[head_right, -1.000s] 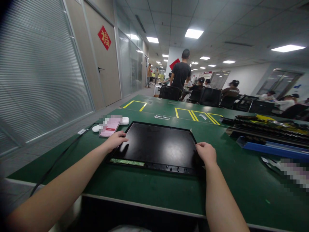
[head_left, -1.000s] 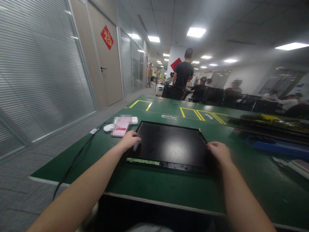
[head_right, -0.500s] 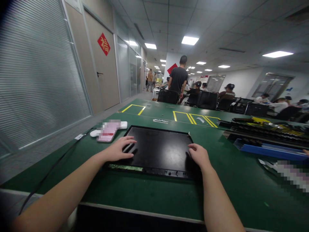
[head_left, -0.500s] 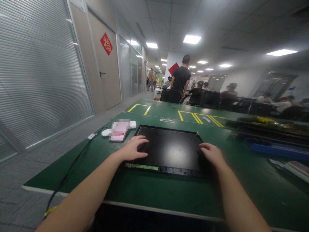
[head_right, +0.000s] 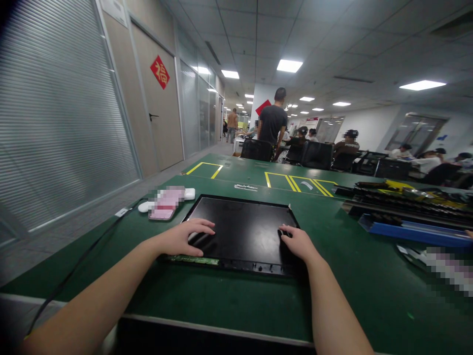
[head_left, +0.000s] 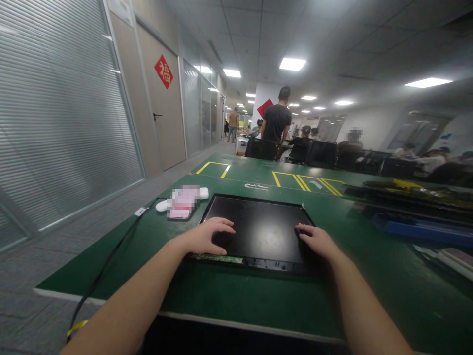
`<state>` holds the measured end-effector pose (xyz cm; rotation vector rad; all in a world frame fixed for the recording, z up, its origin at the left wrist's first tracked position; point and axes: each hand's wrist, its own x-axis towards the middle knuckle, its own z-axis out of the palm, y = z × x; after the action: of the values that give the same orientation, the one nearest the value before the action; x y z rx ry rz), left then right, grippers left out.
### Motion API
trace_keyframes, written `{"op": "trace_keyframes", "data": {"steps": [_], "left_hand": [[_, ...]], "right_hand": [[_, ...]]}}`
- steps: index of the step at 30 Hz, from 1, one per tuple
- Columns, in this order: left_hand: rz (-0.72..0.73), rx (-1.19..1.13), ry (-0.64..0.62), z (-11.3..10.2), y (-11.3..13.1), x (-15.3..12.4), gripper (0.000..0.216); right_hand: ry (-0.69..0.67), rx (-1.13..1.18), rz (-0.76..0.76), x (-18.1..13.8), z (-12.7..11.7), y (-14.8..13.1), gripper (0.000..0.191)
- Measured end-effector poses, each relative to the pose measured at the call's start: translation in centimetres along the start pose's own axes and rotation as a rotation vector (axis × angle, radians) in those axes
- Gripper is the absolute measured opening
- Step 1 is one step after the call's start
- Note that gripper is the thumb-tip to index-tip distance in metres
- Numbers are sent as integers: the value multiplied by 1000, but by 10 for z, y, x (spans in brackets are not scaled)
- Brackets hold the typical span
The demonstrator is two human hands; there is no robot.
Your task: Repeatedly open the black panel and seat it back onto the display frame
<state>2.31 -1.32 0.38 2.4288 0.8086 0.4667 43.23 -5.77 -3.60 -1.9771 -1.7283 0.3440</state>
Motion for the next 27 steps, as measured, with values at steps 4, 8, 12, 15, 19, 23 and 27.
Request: {"op": "trace_keyframes", "data": {"steps": [4, 8, 12, 15, 19, 23, 27], "left_hand": [[50, -17, -2, 0, -1, 1, 54], [106, -40, -30, -1, -3, 3, 53], [97, -40, -45, -1, -5, 4, 50], [78, -35, -38, -1, -3, 3, 48], [87, -11, -36, -2, 1, 3, 43], [88, 6, -34, 1, 0, 4, 42], [60, -24, -51, 4, -1, 4, 40]], "right_hand": [[-2, 28, -9, 0, 0, 1, 38], [-13, 21, -5, 0, -1, -1, 37], [-17, 10, -2, -2, -3, -3, 37], [-6, 15, 1, -2, -3, -5, 37], [-4, 12, 4, -3, -4, -7, 36], [-8, 3, 13, -3, -4, -8, 36], [-32, -14, 9, -3, -5, -8, 37]]}}
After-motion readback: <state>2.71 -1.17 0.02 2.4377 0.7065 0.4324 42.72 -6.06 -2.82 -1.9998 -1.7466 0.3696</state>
